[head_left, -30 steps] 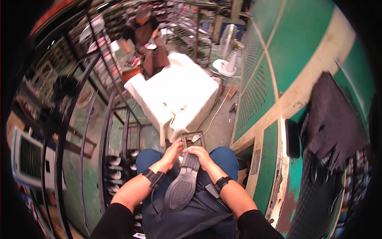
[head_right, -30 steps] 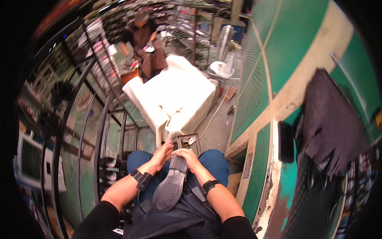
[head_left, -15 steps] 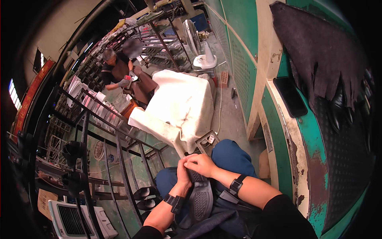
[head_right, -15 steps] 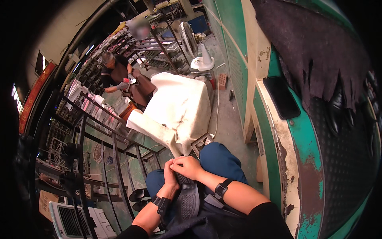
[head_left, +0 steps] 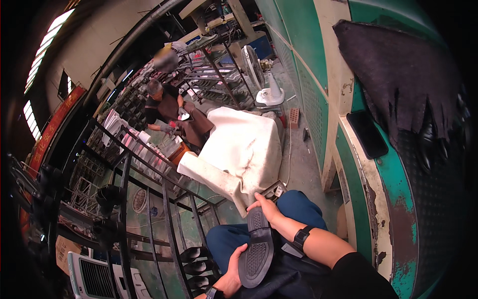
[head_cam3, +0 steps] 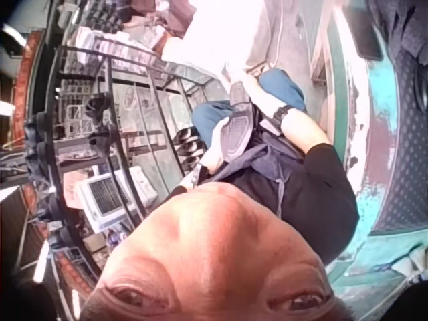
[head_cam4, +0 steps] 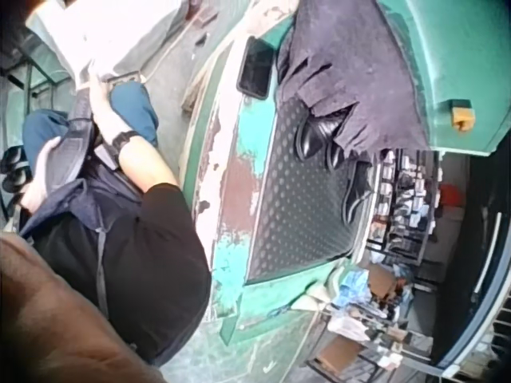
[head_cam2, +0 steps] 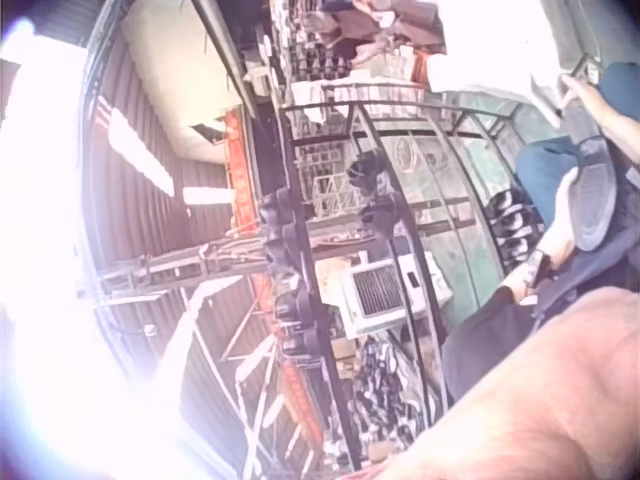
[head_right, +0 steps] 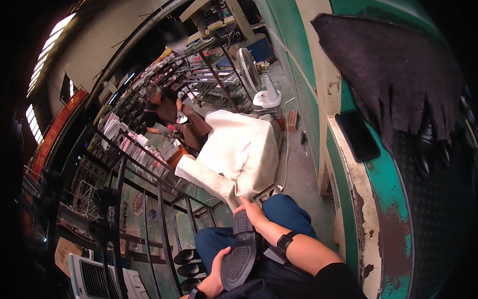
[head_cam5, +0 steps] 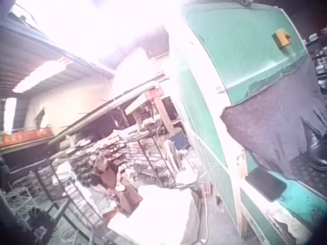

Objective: Assembling shoe components by fitting uppers onto soles using lasts and a hand-held heating tool in a manufacturing setting.

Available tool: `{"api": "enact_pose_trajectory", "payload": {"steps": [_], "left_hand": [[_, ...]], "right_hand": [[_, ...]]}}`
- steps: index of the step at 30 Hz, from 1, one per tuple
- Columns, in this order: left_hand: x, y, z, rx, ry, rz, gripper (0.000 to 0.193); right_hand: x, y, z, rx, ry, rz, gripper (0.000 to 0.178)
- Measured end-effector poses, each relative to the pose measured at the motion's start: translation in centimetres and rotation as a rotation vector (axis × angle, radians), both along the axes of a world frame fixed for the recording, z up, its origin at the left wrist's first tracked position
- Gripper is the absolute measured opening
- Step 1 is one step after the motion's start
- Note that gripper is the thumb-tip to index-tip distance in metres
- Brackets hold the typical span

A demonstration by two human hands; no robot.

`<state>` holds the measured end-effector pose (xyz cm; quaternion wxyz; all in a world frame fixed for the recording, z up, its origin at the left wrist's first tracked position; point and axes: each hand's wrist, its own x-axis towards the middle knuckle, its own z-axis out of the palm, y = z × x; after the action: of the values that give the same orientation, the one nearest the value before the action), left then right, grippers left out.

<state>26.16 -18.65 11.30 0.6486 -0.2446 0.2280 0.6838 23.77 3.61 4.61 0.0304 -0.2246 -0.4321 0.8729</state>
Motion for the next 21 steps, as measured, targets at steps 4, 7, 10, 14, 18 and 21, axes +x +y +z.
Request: {"api": "enact_pose_trajectory", "payload": {"steps": [4, 7, 10, 14, 18, 21], "left_hand": [[1.6, -1.4, 1.8, -0.127, 0.229, 0.047, 0.053], [2.5, -1.4, 2.9, -0.133, 0.357, 0.096, 0.056], [2.9, -1.6, 3.3, -0.054, 0.418, 0.122, 0.064], [2.7, -1.9, 4.7, 0.107, 0.546, 0.120, 0.085], [0.7, -4.9, 5.9, 0.199, 0.813, 0.411, 0.093], [-1.8, -6.8, 7.2, 0.375, 0.908, 0.520, 0.098]], "right_hand": [[0.9, -0.3, 1.9, -0.248, 0.113, 0.018, 0.067], [0.5, 0.4, -1.1, 0.291, 0.183, -0.253, 0.061], [0.7, 2.3, -6.1, 0.448, 0.018, -0.102, 0.032], [3.3, 6.0, -6.7, 0.137, -0.183, 0.245, 0.043], [6.4, 6.2, -0.7, -0.319, 0.018, 0.491, 0.059], [7.3, 3.5, 5.3, -0.492, 0.412, 0.792, 0.073]]}}
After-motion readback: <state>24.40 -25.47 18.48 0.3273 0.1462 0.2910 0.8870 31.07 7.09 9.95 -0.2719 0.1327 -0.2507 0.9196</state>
